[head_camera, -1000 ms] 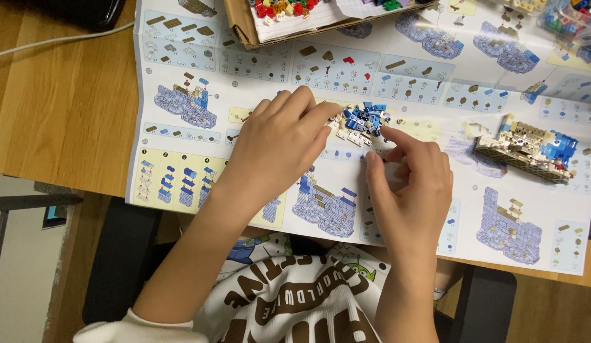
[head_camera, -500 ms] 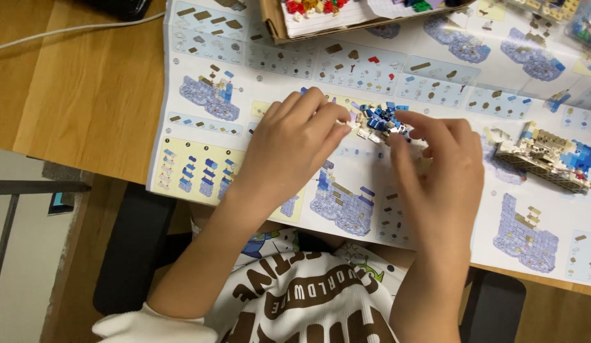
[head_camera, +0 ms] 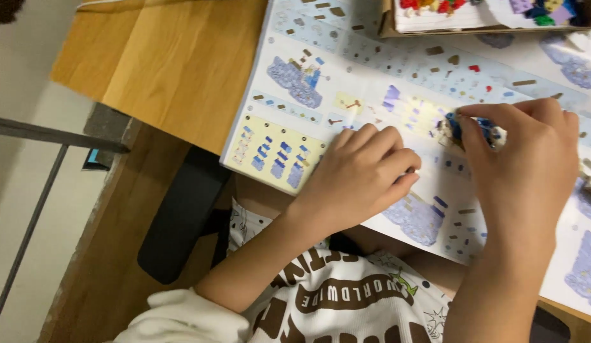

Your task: The person assembles a small Lego model by hand, following a printed instruction manual laid out on a wooden table. They pick up small white and blue plastic bricks from a cardboard box and the table surface, connecting them to form a small structure.

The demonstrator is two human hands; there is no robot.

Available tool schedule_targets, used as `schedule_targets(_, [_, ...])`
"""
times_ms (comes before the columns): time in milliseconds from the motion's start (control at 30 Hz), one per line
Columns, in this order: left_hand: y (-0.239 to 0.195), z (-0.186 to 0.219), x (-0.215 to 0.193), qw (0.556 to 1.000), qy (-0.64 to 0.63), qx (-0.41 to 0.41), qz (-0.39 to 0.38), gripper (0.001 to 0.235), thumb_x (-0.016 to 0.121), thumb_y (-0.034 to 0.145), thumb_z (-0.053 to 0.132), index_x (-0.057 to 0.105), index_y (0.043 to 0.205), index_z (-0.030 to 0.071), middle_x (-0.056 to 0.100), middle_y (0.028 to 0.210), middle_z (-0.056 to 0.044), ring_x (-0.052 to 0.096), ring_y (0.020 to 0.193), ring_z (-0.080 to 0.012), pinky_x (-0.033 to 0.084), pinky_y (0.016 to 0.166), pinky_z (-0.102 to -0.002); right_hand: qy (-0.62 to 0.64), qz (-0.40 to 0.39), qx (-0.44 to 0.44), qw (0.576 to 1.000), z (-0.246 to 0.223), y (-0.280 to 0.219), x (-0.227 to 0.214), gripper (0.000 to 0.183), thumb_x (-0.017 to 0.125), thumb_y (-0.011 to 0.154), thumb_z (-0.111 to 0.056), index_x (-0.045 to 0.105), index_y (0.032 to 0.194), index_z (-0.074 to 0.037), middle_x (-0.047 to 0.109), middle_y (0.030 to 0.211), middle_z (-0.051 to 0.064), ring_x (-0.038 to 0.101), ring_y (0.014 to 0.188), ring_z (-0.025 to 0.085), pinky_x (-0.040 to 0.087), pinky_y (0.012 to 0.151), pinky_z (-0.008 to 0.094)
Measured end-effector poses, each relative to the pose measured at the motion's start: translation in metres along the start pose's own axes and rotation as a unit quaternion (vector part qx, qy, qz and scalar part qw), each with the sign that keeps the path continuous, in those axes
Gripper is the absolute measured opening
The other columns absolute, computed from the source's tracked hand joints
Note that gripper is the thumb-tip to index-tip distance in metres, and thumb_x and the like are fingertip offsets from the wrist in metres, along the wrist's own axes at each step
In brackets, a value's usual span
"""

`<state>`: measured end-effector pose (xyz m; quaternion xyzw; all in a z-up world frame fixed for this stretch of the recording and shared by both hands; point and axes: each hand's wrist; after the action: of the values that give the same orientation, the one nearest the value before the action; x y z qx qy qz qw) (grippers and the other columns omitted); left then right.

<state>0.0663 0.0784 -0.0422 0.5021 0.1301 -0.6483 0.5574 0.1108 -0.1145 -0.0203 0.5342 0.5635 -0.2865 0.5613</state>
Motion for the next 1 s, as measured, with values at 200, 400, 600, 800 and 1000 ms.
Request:
schedule_targets(200, [-0.002,0.002,-0.001,0.997,0.04,0.007,0.065,0.008,0.071,0.09,0.022,0.068,0.091,0.015,0.057,0.091,-0.002,0.054,0.082,-0.0211,0.043,0.066,-0.035,-0.004,0.025,-0.006,1.0,0.007,-0.003,0.009,0.009,0.079,0.11,-0.012,0.081,0.119,-0.012,0.062,0.106,0.012,0.054,0.101,0.034,0.044,0.083,0.041])
schedule_targets(400, [-0.004,-0.001,-0.005,0.996,0.044,0.001,0.082,0.007,0.071,0.088,0.018,0.065,0.089,0.013,0.054,0.087,-0.003,0.051,0.081,-0.0216,0.04,0.067,-0.035,0.133,0.006,0.087,0.987,-0.014,-0.011,-0.008,0.008,0.064,0.113,-0.007,0.069,0.118,-0.004,0.053,0.122,0.014,0.05,0.102,0.029,0.039,0.078,0.041])
schedule_targets(600, [-0.006,-0.009,-0.02,0.998,0.052,-0.015,0.042,0.01,0.07,0.09,0.022,0.065,0.091,0.013,0.053,0.088,-0.003,0.05,0.081,-0.0212,0.039,0.072,-0.035,0.111,0.019,-0.038,0.993,-0.04,-0.037,-0.016,0.008,0.078,0.106,-0.006,0.074,0.112,-0.004,0.053,0.106,0.013,0.047,0.1,0.031,0.033,0.09,0.041])
schedule_targets(800, [-0.008,-0.015,-0.028,0.996,0.063,-0.003,0.059,0.008,0.074,0.088,0.017,0.066,0.088,0.017,0.049,0.088,-0.001,0.048,0.082,-0.0226,0.038,0.073,-0.037,0.146,-0.039,-0.044,0.988,-0.055,-0.044,-0.01,0.009,0.071,0.095,-0.013,0.071,0.104,-0.011,0.057,0.097,0.007,0.045,0.087,0.028,0.038,0.079,0.037])
schedule_targets(1000, [-0.006,-0.01,-0.024,0.996,0.066,0.025,0.049,0.007,0.078,0.089,0.022,0.074,0.094,0.019,0.052,0.087,0.0,0.049,0.08,-0.021,0.037,0.07,-0.035,0.158,-0.007,-0.027,0.987,-0.043,-0.041,-0.004,0.007,0.072,0.098,-0.011,0.072,0.105,-0.01,0.055,0.096,0.008,0.045,0.088,0.027,0.038,0.079,0.037])
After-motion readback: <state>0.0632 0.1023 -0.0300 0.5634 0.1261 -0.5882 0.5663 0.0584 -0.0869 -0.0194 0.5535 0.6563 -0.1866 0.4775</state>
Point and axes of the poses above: each hand's wrist, its own y-axis towards the middle knuckle, its own x-axis out of the palm, z = x × y
